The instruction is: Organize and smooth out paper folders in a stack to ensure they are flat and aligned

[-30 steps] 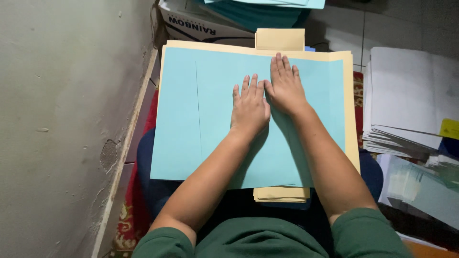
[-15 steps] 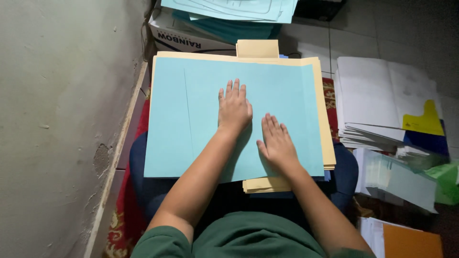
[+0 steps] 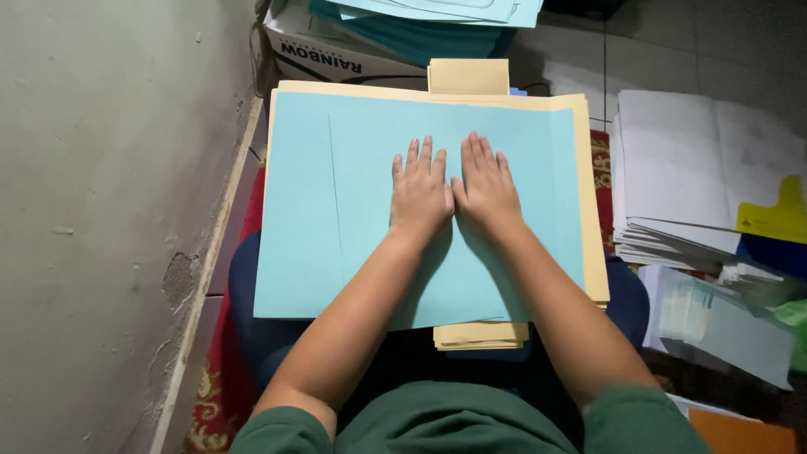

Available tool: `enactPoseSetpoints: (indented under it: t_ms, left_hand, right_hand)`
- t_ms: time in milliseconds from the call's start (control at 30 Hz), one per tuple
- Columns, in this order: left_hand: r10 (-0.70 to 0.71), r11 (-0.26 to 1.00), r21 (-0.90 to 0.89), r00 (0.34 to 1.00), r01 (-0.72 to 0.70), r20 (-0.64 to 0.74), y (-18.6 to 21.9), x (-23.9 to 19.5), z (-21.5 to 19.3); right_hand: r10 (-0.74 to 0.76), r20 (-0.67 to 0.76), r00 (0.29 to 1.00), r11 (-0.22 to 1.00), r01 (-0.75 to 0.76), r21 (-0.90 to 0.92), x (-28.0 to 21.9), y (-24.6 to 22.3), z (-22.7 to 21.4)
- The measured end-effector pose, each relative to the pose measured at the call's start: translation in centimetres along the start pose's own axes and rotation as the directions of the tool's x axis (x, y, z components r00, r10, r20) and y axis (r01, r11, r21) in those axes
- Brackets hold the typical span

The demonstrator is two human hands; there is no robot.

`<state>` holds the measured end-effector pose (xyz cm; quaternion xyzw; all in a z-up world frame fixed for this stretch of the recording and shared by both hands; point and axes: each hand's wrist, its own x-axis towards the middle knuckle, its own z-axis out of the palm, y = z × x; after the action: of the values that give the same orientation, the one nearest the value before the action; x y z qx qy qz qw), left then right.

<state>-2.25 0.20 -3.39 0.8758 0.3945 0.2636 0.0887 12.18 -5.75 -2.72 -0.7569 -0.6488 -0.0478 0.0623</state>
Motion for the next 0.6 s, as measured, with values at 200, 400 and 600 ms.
enactPoseSetpoints:
  t_ms: [200, 400, 600]
  left_hand:
    - [-0.025, 1.000, -0.017, 0.999, 0.024, -0.026, 0.3, 0.3, -0.1]
    - [-0.024, 1.000, -0.006, 0.999, 0.024, -0.035, 0.2, 0.8, 0.0]
    - [0.016, 1.000, 0.023, 0.996, -0.014, -0.092, 0.3, 0.9, -0.7]
  right_hand:
    - [0.016, -0.037, 0.999, 0.999, -0.015, 0.036, 6.4, 0.2, 0.2]
    - [0.108, -0.186, 0.977, 0.994, -0.103, 0.035, 4.5, 0.6, 1.8]
    - [0.240, -0.181, 0.954, 0.925, -0.168, 0.339, -1.1, 1.3, 1.2]
